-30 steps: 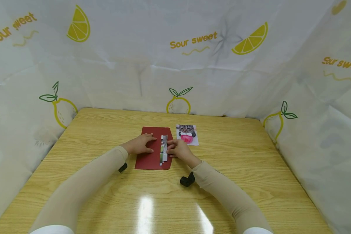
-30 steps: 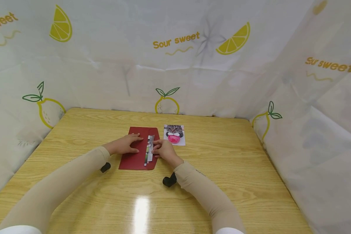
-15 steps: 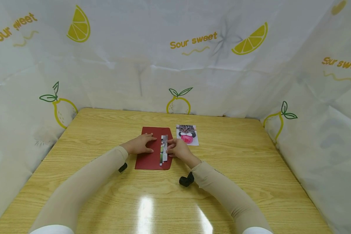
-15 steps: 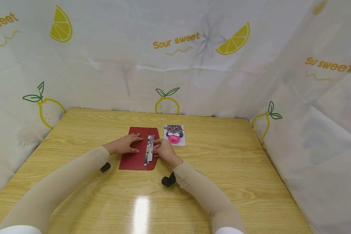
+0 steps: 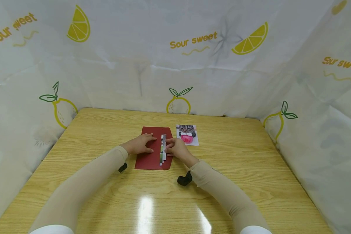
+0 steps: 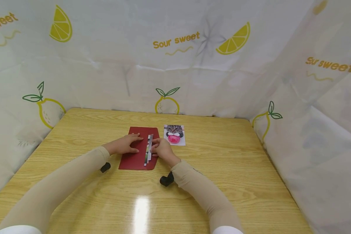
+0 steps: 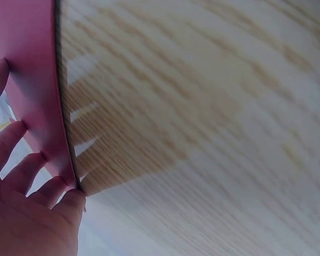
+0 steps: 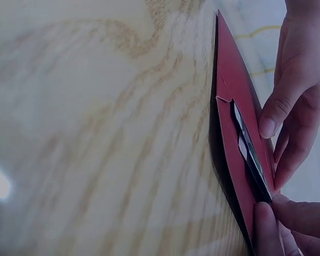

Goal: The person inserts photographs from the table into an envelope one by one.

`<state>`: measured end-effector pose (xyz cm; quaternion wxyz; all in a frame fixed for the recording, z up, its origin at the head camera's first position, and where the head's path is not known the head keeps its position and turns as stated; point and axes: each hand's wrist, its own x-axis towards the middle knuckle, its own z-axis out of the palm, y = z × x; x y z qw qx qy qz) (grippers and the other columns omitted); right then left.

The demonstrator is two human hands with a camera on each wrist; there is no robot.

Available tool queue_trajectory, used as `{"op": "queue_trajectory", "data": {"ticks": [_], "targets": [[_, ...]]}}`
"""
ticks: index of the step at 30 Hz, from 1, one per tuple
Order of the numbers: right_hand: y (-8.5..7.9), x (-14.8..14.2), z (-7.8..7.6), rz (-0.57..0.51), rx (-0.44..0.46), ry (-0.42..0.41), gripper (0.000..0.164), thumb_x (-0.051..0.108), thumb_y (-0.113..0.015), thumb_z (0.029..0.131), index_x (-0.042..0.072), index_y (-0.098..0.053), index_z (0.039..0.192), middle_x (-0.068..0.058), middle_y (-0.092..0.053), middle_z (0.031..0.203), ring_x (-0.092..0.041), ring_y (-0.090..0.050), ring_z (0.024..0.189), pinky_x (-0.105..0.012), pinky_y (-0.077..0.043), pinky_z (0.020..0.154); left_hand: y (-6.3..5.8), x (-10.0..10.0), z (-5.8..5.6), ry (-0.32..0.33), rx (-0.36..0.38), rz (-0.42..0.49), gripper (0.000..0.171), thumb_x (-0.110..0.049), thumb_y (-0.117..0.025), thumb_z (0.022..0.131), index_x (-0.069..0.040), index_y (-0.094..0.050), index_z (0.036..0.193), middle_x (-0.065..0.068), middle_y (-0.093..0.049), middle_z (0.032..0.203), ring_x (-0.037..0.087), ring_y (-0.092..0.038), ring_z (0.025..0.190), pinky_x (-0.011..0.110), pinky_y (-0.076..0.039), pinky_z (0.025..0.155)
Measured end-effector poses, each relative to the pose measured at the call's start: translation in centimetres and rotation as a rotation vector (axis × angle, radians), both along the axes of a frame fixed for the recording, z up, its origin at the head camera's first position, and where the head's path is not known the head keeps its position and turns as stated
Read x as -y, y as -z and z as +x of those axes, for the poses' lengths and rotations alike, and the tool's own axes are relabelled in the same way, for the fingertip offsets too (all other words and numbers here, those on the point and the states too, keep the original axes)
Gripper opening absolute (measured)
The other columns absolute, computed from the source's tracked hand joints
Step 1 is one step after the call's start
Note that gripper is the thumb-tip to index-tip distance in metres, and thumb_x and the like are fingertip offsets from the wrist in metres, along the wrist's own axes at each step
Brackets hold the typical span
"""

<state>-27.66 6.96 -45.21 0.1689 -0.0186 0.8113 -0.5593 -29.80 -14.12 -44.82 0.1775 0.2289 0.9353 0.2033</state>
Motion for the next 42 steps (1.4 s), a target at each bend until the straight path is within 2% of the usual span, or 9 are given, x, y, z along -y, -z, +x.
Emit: {"op": "queue_trajectory", "data": {"ticks": [10, 24, 42], "targets": [[0.31, 0.1, -0.3, 0.044, -0.023, -0.009, 0.039, -0.004, -0.066, 0.088, -0.001, -0.061, 0.126, -0.009, -0.067, 0.085, -0.01, -0.065, 0.07, -0.025, -0.057, 0.06, -0.1, -0.04, 0.11, -0.003, -0.001, 0.003, 0.063, -0.029, -0.065, 0.094, -0.008, -0.04, 0.148, 0.018, -0.021, 0.159, 0.039, -0.013, 0.148, 0.052, -0.019, 0.119], [0.6, 0.25, -0.48, 0.073, -0.035, -0.005, 0.038, -0.001, -0.068, 0.087, 0.001, -0.062, 0.125, -0.009, -0.068, 0.083, -0.01, -0.065, 0.068, -0.023, -0.056, 0.057, -0.28, -0.01, 0.3, -0.002, 0.001, 0.006, 0.062, -0.029, -0.064, 0.094, -0.008, -0.041, 0.148, 0.018, -0.021, 0.16, 0.038, -0.013, 0.148, 0.053, -0.02, 0.118], [0.61, 0.32, -0.47, 0.084, -0.042, -0.001, 0.039, -0.001, -0.07, 0.086, 0.001, -0.063, 0.125, -0.008, -0.068, 0.082, -0.009, -0.062, 0.065, -0.022, -0.054, 0.056, 0.06, -0.08, 0.1, -0.007, 0.008, -0.001, 0.063, -0.03, -0.064, 0.094, -0.01, -0.04, 0.148, 0.017, -0.02, 0.16, 0.037, -0.013, 0.149, 0.053, -0.021, 0.118]]}}
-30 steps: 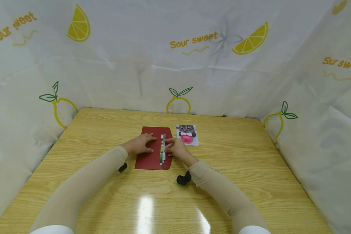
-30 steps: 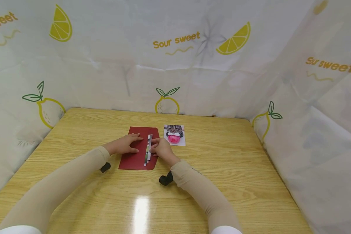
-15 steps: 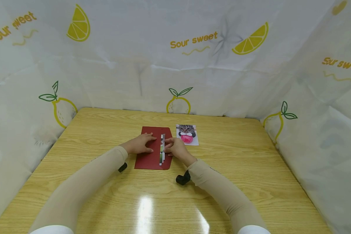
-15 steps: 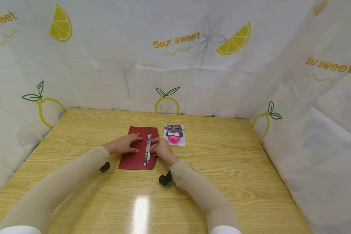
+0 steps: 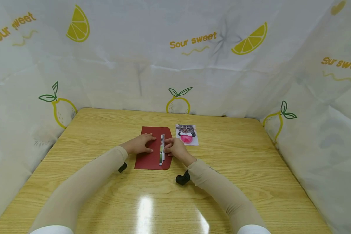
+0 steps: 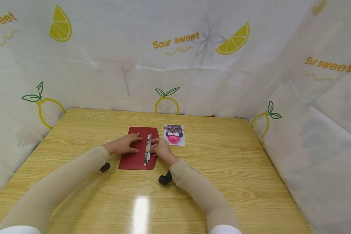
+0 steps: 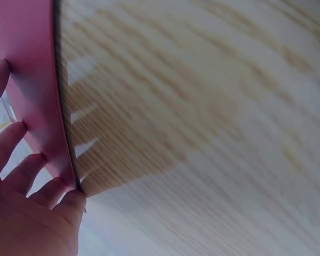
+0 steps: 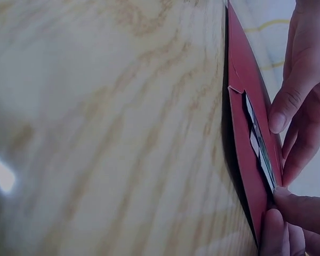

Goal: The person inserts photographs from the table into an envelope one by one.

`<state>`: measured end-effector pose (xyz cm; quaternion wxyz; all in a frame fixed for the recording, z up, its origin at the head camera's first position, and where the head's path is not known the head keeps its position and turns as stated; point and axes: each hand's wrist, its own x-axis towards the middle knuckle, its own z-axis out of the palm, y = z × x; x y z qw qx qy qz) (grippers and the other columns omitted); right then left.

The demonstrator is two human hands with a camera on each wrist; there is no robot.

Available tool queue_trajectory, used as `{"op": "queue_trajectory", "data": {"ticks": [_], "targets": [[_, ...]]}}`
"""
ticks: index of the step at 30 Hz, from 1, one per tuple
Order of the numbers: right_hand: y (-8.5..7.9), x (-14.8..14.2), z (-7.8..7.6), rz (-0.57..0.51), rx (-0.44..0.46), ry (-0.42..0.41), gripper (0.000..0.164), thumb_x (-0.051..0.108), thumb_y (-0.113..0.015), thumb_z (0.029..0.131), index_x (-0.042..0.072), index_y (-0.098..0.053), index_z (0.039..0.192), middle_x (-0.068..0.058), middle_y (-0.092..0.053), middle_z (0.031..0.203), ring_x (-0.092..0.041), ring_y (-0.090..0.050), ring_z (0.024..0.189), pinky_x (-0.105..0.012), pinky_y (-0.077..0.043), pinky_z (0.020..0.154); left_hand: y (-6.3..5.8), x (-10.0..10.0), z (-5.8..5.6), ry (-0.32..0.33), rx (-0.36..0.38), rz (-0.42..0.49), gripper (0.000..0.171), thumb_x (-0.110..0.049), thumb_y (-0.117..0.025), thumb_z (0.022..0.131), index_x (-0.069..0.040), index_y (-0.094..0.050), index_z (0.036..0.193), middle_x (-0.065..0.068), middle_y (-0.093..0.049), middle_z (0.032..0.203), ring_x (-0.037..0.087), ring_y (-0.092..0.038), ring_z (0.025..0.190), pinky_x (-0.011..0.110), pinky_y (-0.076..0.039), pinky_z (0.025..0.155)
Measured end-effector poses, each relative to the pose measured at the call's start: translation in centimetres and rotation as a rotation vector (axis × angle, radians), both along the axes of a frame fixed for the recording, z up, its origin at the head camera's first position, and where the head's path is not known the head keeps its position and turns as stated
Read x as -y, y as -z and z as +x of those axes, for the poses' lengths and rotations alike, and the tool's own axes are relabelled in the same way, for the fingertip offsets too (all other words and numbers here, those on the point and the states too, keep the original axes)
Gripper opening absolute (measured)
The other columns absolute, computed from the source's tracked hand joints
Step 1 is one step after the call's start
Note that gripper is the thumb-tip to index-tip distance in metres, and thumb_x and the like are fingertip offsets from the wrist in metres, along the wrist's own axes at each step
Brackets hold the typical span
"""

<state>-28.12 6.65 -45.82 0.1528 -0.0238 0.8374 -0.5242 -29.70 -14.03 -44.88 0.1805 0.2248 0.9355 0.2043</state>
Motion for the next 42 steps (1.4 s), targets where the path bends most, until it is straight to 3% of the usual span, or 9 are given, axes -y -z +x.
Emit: {"op": "queue_trajectory", "data": {"ticks": [30, 36, 42], "targets": [[-0.2, 0.0, 0.0, -0.034, 0.025, -0.011, 0.039, -0.001, -0.07, 0.086, -0.001, -0.063, 0.125, -0.012, -0.071, 0.086, -0.01, -0.066, 0.069, -0.024, -0.056, 0.059, -0.3, 0.1, 0.3, 0.007, -0.013, 0.001, 0.061, -0.028, -0.063, 0.095, -0.007, -0.04, 0.148, 0.019, -0.02, 0.16, 0.039, -0.013, 0.148, 0.053, -0.019, 0.118], [-0.2, -0.6, -0.2, -0.118, 0.076, -0.008, 0.041, -0.002, -0.066, 0.088, -0.003, -0.058, 0.129, -0.016, -0.07, 0.094, -0.014, -0.067, 0.076, -0.029, -0.059, 0.068, -0.2, 0.1, 0.3, 0.007, -0.011, 0.009, 0.062, -0.028, -0.063, 0.095, -0.007, -0.04, 0.148, 0.019, -0.02, 0.159, 0.039, -0.013, 0.148, 0.053, -0.019, 0.119], [-1.5, -1.9, -0.3, -0.228, 0.082, 0.011, 0.042, -0.001, -0.064, 0.09, -0.004, -0.055, 0.131, -0.015, -0.068, 0.098, -0.023, -0.068, 0.085, -0.034, -0.06, 0.076, -0.1, 0.2, 0.2, 0.01, -0.016, 0.015, 0.062, -0.028, -0.064, 0.094, -0.007, -0.04, 0.148, 0.019, -0.021, 0.159, 0.04, -0.013, 0.148, 0.053, -0.02, 0.118]]}}
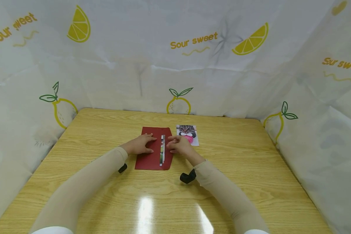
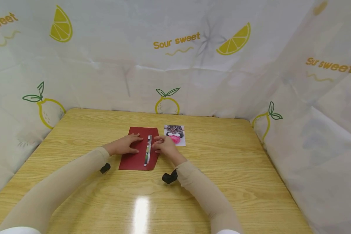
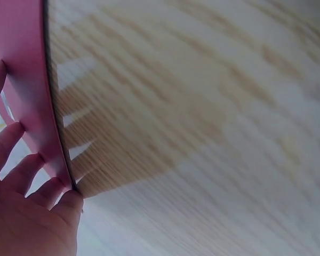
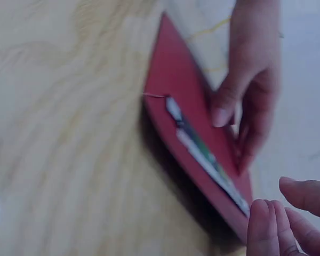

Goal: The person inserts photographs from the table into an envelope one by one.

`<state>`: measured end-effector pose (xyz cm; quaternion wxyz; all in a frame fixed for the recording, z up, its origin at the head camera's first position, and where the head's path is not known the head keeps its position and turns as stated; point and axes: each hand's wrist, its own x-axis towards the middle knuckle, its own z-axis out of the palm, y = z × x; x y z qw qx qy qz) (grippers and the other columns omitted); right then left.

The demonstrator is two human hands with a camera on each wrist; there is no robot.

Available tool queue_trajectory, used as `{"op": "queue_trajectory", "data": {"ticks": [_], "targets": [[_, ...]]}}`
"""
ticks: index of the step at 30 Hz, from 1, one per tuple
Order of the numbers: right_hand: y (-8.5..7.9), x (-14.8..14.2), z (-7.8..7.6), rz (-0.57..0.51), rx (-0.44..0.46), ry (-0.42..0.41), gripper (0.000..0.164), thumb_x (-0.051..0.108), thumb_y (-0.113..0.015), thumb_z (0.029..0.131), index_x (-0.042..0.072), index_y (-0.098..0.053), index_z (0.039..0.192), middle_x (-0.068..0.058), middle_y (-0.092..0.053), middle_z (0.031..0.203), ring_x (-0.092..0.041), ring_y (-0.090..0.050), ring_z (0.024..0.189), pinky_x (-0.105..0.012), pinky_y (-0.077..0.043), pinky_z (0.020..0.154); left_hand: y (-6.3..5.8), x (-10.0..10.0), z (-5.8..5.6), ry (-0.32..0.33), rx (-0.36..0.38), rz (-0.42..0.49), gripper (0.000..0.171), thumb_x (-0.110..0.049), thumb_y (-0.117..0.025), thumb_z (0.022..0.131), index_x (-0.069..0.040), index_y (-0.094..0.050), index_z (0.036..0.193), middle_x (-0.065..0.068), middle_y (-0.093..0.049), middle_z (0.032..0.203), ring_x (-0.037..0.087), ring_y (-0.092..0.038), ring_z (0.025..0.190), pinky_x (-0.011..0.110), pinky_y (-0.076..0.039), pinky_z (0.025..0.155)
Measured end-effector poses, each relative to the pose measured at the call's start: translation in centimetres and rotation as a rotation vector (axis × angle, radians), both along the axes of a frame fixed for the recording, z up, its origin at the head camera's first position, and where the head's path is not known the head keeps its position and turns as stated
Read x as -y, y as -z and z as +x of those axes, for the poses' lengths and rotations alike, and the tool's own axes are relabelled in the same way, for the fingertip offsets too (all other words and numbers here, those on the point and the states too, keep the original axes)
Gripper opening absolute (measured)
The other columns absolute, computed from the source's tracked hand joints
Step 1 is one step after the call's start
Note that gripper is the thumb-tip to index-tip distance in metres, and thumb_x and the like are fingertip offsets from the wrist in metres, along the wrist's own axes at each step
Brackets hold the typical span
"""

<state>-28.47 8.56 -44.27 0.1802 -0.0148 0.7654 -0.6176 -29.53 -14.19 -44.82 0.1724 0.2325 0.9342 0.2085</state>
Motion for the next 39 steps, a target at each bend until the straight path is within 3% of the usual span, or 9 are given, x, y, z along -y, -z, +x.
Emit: {"op": "queue_trajectory", "data": {"ticks": [5, 11, 17, 25, 28, 34, 39], "targets": [[-1.7, -2.0, -0.3, -0.065, -0.066, -0.001, 0.048, 0.003, -0.062, 0.093, -0.003, -0.048, 0.139, -0.009, -0.063, 0.105, -0.034, -0.063, 0.108, -0.043, -0.056, 0.089, 0.0, 0.0, -0.1, -0.001, 0.002, -0.006, 0.062, -0.028, -0.064, 0.094, -0.008, -0.039, 0.148, 0.018, -0.02, 0.16, 0.04, -0.012, 0.148, 0.052, -0.021, 0.118], [-3.7, -4.5, -1.1, -0.107, -0.098, 0.009, 0.049, 0.009, -0.059, 0.096, 0.0, -0.045, 0.142, -0.007, -0.059, 0.113, -0.016, -0.062, 0.102, -0.049, -0.047, 0.101, 0.0, 0.0, 0.0, -0.003, 0.008, -0.004, 0.063, -0.027, -0.064, 0.094, -0.008, -0.039, 0.149, 0.018, -0.019, 0.16, 0.039, -0.011, 0.148, 0.051, -0.021, 0.119], [-4.5, -6.9, -2.1, -0.135, -0.09, 0.077, 0.049, 0.011, -0.056, 0.099, 0.002, -0.041, 0.145, -0.008, -0.055, 0.119, -0.027, -0.056, 0.115, -0.049, -0.043, 0.106, 0.0, 0.0, -0.1, -0.008, 0.013, -0.001, 0.064, -0.028, -0.064, 0.094, -0.009, -0.039, 0.149, 0.016, -0.018, 0.16, 0.037, -0.01, 0.149, 0.05, -0.021, 0.119], [-2.9, -8.9, -3.6, -0.078, -0.09, 0.167, 0.049, 0.009, -0.055, 0.098, -0.002, -0.042, 0.143, -0.012, -0.056, 0.116, -0.042, -0.047, 0.128, -0.049, -0.044, 0.104, -0.1, 0.1, 0.0, -0.001, 0.008, -0.005, 0.063, -0.028, -0.064, 0.095, -0.009, -0.038, 0.149, 0.018, -0.019, 0.16, 0.039, -0.011, 0.148, 0.052, -0.021, 0.118], [-1.8, -9.3, -4.0, -0.011, -0.069, 0.182, 0.048, 0.01, -0.056, 0.098, -0.001, -0.043, 0.143, -0.014, -0.057, 0.119, -0.037, -0.052, 0.123, -0.042, -0.05, 0.099, -0.2, 0.1, 0.1, -0.003, 0.009, -0.002, 0.063, -0.028, -0.063, 0.095, -0.008, -0.038, 0.149, 0.018, -0.019, 0.16, 0.039, -0.011, 0.148, 0.052, -0.021, 0.118], [0.2, -10.0, -4.5, 0.103, -0.012, 0.226, 0.048, 0.011, -0.061, 0.096, 0.001, -0.048, 0.14, -0.023, -0.055, 0.133, -0.02, -0.063, 0.098, -0.023, -0.055, 0.073, -0.2, 0.0, 0.1, -0.005, 0.012, -0.005, 0.063, -0.028, -0.063, 0.095, -0.008, -0.038, 0.149, 0.018, -0.018, 0.16, 0.039, -0.011, 0.148, 0.052, -0.021, 0.118], [0.9, -10.4, -4.7, 0.126, 0.036, 0.263, 0.051, 0.011, -0.064, 0.093, 0.001, -0.047, 0.14, -0.022, -0.052, 0.137, -0.017, -0.062, 0.099, -0.021, -0.053, 0.073, -0.2, -0.1, 0.2, -0.006, 0.014, 0.0, 0.063, -0.027, -0.063, 0.095, -0.008, -0.038, 0.149, 0.018, -0.019, 0.16, 0.039, -0.011, 0.148, 0.052, -0.022, 0.118]]}}
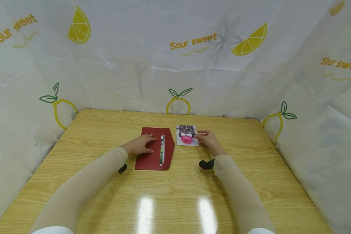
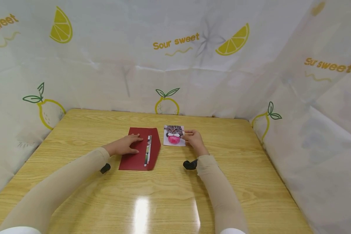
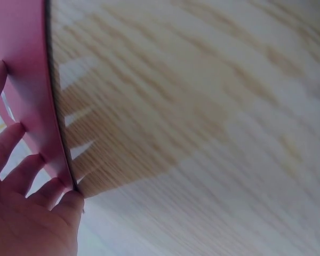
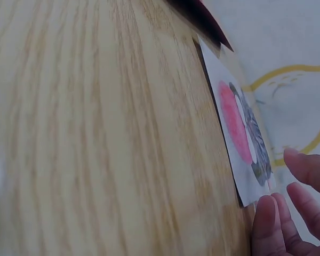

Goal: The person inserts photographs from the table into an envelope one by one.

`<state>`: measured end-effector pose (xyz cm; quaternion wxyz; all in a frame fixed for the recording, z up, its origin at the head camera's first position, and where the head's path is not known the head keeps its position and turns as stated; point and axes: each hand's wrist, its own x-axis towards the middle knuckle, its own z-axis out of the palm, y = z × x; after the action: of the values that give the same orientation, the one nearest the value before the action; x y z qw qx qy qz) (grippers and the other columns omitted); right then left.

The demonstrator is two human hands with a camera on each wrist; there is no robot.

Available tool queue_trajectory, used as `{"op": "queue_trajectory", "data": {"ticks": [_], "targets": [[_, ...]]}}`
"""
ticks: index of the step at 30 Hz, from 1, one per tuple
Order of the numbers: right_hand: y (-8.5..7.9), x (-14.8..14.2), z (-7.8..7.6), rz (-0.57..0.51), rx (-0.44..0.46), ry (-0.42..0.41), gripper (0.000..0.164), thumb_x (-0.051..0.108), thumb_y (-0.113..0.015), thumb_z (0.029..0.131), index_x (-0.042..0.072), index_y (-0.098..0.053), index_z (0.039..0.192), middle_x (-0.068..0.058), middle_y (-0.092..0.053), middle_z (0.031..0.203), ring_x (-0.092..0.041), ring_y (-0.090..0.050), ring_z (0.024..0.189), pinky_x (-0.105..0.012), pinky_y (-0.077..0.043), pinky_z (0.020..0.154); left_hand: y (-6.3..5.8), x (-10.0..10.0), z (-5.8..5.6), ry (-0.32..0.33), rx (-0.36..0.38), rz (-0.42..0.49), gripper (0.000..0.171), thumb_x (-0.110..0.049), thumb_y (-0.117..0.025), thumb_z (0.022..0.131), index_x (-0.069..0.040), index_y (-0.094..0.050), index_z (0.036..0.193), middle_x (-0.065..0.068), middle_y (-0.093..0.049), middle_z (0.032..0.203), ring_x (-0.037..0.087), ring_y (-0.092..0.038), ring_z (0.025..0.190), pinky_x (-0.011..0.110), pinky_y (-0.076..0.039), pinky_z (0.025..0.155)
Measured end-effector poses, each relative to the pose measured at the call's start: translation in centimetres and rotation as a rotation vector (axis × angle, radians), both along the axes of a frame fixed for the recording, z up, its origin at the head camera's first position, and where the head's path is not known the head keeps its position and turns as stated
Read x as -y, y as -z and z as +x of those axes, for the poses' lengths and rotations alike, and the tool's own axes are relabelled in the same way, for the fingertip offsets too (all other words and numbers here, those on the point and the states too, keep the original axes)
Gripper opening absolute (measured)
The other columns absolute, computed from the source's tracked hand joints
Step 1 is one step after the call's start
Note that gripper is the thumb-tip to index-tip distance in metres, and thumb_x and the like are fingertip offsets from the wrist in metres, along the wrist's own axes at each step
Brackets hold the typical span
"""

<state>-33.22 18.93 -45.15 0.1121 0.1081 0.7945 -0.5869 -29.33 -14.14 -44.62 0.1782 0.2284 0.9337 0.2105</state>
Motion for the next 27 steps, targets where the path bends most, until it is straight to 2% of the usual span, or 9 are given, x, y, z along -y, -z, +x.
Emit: {"op": "queue_trajectory", "data": {"ticks": [4, 9, 12, 14, 16, 21, 24, 27], "targets": [[0.3, 0.0, -0.2, 0.044, 0.002, 0.013, 0.05, 0.011, -0.067, 0.091, 0.0, -0.049, 0.136, -0.018, -0.052, 0.136, -0.014, -0.06, 0.091, -0.019, -0.052, 0.07, 0.0, 0.0, 0.0, -0.003, -0.001, -0.001, 0.063, -0.028, -0.063, 0.095, -0.009, -0.038, 0.149, 0.017, -0.018, 0.16, 0.039, -0.01, 0.148, 0.052, -0.022, 0.118], [0.8, 0.3, -0.3, 0.122, -0.027, -0.012, 0.048, 0.01, -0.071, 0.088, -0.002, -0.053, 0.131, -0.017, -0.058, 0.119, -0.009, -0.055, 0.068, -0.019, -0.048, 0.059, 0.0, 0.1, 0.0, 0.004, -0.003, 0.003, 0.063, -0.028, -0.063, 0.095, -0.009, -0.039, 0.149, 0.018, -0.019, 0.16, 0.04, -0.011, 0.148, 0.052, -0.022, 0.118], [0.8, 0.6, -0.3, 0.179, -0.041, -0.02, 0.048, 0.01, -0.073, 0.085, -0.001, -0.054, 0.128, -0.016, -0.058, 0.114, -0.01, -0.051, 0.064, -0.021, -0.045, 0.057, 0.1, 0.1, -0.1, 0.003, 0.0, 0.007, 0.063, -0.028, -0.063, 0.095, -0.009, -0.039, 0.149, 0.017, -0.018, 0.16, 0.039, -0.01, 0.148, 0.052, -0.022, 0.118], [0.7, 0.9, -0.3, 0.213, -0.045, -0.021, 0.048, 0.01, -0.075, 0.084, 0.0, -0.054, 0.126, -0.017, -0.058, 0.117, -0.013, -0.051, 0.068, -0.023, -0.045, 0.059, 0.2, 0.1, -0.1, 0.002, -0.002, 0.006, 0.063, -0.028, -0.064, 0.095, -0.009, -0.039, 0.149, 0.017, -0.018, 0.16, 0.039, -0.01, 0.148, 0.052, -0.021, 0.118], [0.7, 1.2, -0.3, 0.247, -0.05, -0.027, 0.049, 0.01, -0.076, 0.083, 0.0, -0.053, 0.125, -0.019, -0.057, 0.122, -0.017, -0.053, 0.079, -0.026, -0.047, 0.065, 0.3, 0.1, -0.2, 0.002, -0.007, 0.005, 0.063, -0.028, -0.064, 0.094, -0.009, -0.039, 0.149, 0.017, -0.018, 0.16, 0.039, -0.01, 0.148, 0.052, -0.021, 0.118], [0.2, 1.9, -0.1, 0.326, -0.058, -0.046, 0.052, 0.007, -0.078, 0.08, -0.001, -0.051, 0.123, -0.023, -0.053, 0.131, -0.03, -0.053, 0.112, -0.038, -0.049, 0.092, 0.3, 0.1, -0.2, 0.001, -0.008, 0.006, 0.063, -0.028, -0.064, 0.094, -0.009, -0.039, 0.149, 0.017, -0.019, 0.16, 0.038, -0.01, 0.149, 0.051, -0.021, 0.119], [0.1, 2.1, 0.0, 0.353, -0.063, -0.056, 0.051, 0.006, -0.077, 0.081, -0.002, -0.05, 0.123, -0.023, -0.054, 0.129, -0.031, -0.053, 0.111, -0.04, -0.047, 0.094, 0.2, 0.1, -0.1, 0.0, -0.008, 0.008, 0.063, -0.028, -0.064, 0.094, -0.009, -0.039, 0.149, 0.017, -0.019, 0.16, 0.038, -0.011, 0.148, 0.051, -0.021, 0.119], [0.2, 2.2, -0.1, 0.372, -0.069, -0.058, 0.049, 0.006, -0.077, 0.081, 0.001, -0.049, 0.121, -0.022, -0.054, 0.127, -0.029, -0.053, 0.107, -0.038, -0.048, 0.088, 0.2, 0.1, -0.1, 0.001, -0.01, 0.01, 0.062, -0.028, -0.064, 0.094, -0.008, -0.039, 0.148, 0.018, -0.02, 0.16, 0.039, -0.011, 0.148, 0.052, -0.021, 0.118]]}}
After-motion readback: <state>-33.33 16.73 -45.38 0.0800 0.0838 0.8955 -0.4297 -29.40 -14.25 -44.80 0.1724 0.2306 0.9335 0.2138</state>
